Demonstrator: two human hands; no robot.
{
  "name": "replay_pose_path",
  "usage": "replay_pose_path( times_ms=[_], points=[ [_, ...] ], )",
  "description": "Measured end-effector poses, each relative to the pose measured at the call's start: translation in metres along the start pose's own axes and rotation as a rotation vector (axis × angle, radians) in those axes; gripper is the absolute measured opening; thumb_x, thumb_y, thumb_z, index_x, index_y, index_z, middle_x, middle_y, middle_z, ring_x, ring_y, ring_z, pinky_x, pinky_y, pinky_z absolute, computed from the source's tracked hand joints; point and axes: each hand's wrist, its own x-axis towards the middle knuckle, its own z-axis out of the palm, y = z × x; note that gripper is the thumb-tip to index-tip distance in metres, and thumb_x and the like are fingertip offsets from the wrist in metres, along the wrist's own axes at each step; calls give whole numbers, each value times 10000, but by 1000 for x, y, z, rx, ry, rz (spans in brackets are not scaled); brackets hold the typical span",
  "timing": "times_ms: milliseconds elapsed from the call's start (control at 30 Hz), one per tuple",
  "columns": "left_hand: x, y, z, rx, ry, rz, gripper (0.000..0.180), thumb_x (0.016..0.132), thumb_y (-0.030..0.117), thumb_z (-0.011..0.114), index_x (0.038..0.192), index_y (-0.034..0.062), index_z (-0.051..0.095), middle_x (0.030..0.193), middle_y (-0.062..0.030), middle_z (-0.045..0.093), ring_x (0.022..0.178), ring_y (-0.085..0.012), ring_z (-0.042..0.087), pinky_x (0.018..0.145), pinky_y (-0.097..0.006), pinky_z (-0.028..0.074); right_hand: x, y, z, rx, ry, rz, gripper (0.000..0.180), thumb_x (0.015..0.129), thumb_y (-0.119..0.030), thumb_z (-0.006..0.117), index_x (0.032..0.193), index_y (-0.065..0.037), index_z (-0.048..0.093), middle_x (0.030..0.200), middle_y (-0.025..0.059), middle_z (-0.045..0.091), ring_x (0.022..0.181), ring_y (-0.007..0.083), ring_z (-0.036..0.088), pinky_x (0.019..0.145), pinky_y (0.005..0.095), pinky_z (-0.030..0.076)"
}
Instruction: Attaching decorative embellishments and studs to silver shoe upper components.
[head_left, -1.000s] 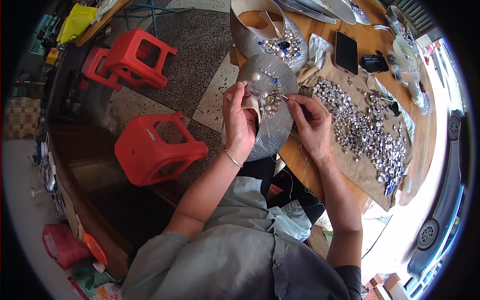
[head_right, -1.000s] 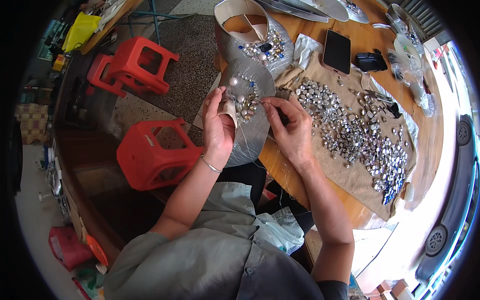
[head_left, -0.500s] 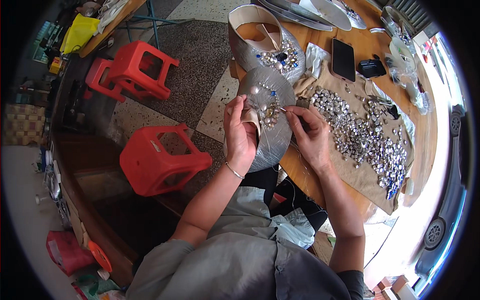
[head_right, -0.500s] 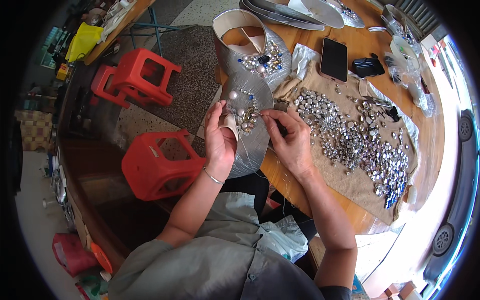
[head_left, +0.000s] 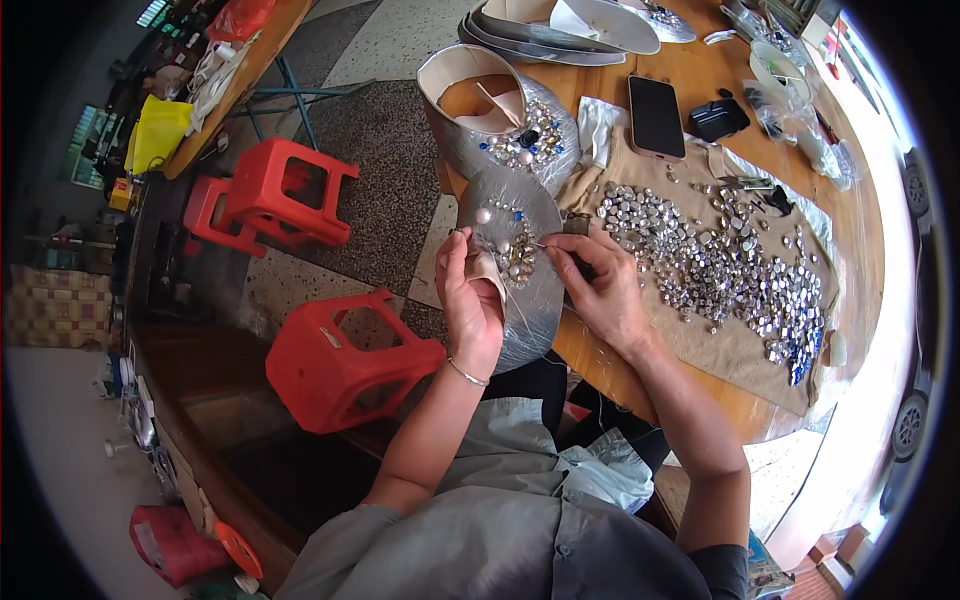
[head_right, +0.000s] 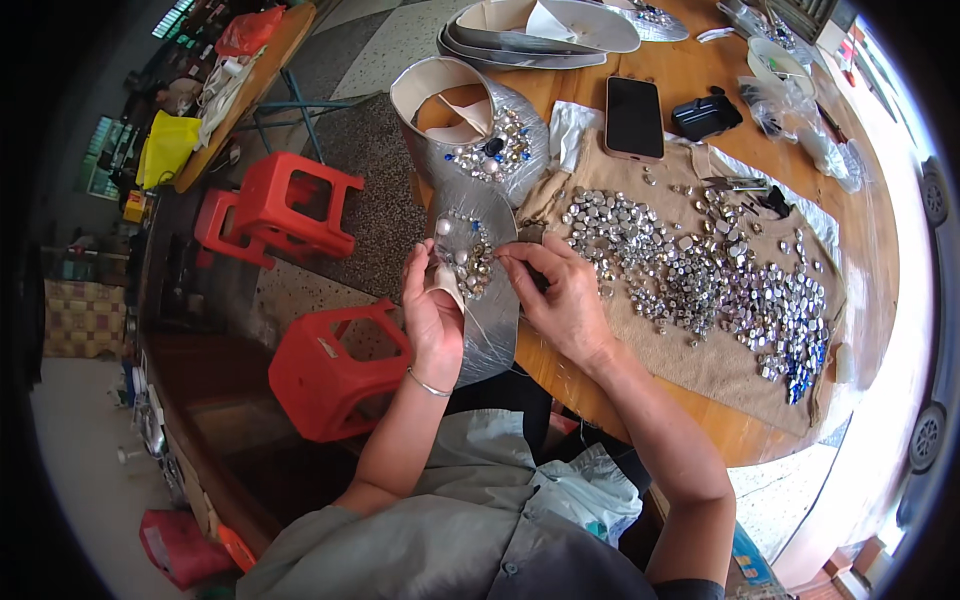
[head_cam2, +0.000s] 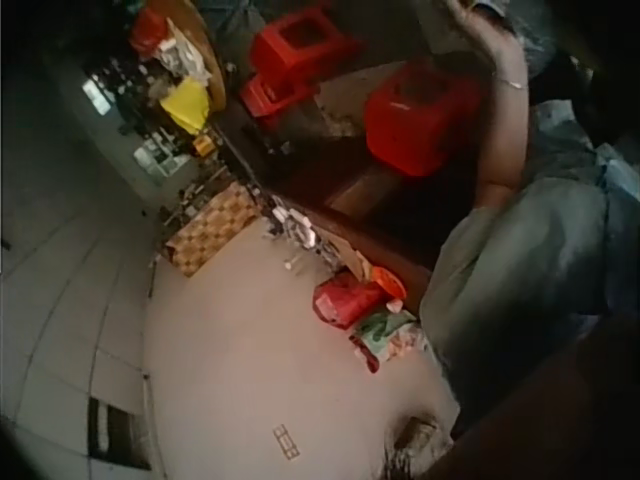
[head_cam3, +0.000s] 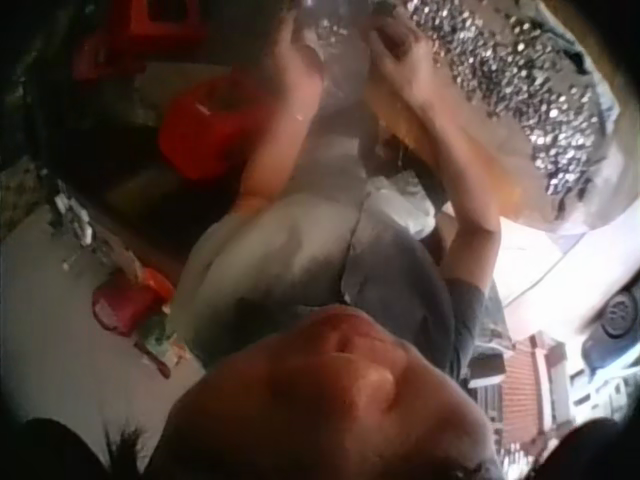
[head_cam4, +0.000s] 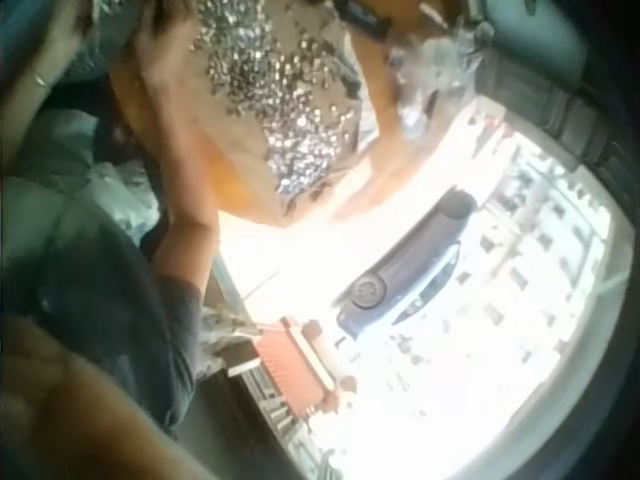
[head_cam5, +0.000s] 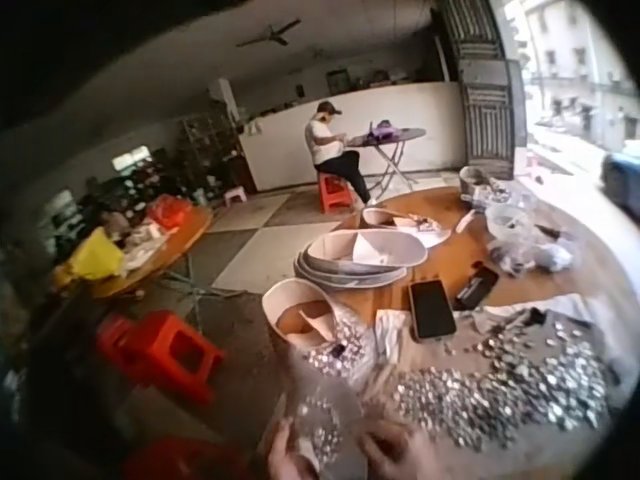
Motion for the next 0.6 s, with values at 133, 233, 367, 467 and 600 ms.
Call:
replay_pose_path(
  times_ms=[133,233,367,467,600],
  points=[
    [-4,-2,0,-17,-7,-22,176,906,247,562,1010,109,531,1025,-20,543,988,-159,530,877,-336,448,-5,1,-1,-2,3,24,129,850,-51,597,957,-9,655,802,91,600,719,153,572,654,258,466],
    [-3,-3,-1,-17,-8,-32,177,907,246,559,1014,107,531,1029,-22,544,985,-163,533,871,-343,453,-6,2,-1,-6,3,25,131,848,-50,599,959,-10,656,795,92,597,704,153,569,643,258,465],
    [-4,-2,-3,-31,-19,-36,176,907,243,559,1015,107,533,1030,-25,545,982,-165,534,870,-342,454,-7,3,0,-18,-3,17,130,846,-53,602,957,-10,656,772,89,587,680,147,555,623,258,457],
    [-5,-2,-5,-16,-19,-24,175,905,238,560,1018,107,535,1032,-25,546,982,-166,534,869,-340,454,-8,2,1,7,0,21,127,846,-53,603,953,-11,658,748,83,578,672,145,543,613,257,448],
    [-4,-3,-5,7,4,-18,187,900,241,568,1024,105,535,1045,-22,542,994,-164,527,873,-336,449,-8,1,1,0,16,0,125,850,-53,601,952,-14,662,750,75,584,670,140,533,614,255,441]
  ],
)
